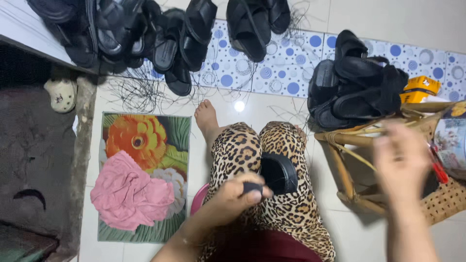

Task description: The person sits on a small stool and sews a black slip-on shoe using a needle and thread. They hold the shoe on their lap, repeatedly passing the needle through the sole and upper, and pull the thread to secure the stitches.

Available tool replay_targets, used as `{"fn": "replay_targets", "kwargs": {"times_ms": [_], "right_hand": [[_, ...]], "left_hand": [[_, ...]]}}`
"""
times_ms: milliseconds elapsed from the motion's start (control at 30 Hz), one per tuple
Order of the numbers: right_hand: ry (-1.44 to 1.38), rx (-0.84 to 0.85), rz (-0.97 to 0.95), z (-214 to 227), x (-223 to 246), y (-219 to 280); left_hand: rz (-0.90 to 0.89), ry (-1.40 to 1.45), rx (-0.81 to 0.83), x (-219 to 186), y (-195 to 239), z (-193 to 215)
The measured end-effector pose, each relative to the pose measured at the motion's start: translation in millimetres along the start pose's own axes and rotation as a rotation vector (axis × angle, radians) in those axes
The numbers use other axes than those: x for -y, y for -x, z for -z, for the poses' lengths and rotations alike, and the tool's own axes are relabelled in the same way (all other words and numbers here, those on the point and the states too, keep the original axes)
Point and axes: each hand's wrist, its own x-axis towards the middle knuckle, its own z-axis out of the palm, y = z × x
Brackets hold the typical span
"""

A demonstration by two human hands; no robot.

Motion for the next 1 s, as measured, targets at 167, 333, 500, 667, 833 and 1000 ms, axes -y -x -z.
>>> {"fn": "replay_targets", "kwargs": {"times_ms": [167,333,500,667,833,1000], "right_hand": [[-0.516,0.745,-0.007,-22.4,103.3,11.6],[-0.598,0.925,0.02,-2.0,107.0,7.8],[-0.978,0.678,-0.026,-6.1,138.2,-1.7],[-1.553,0.333,-0.418,-44.0,158.2,-5.5],[-1.669,0.289,-0.746,-86.1,109.1,14.1],[-1.492,0.292,-0.621,-46.5,132.4,-9.5]], "left_hand": [[-0.476,0.882,-0.155,-22.5,-22.6,-3.3],[-0.554,1.47,-0.299,15.5,-18.0,36.5],[-0.521,1.55,-0.337,38.0,-13.6,53.5],[-0.181,1.196,-0.749,51.2,-18.4,50.9],[-0.309,0.714,-0.862,73.8,-33.5,32.0],[-0.096,0.167,-0.683,-27.3,-44.0,3.5]]}}
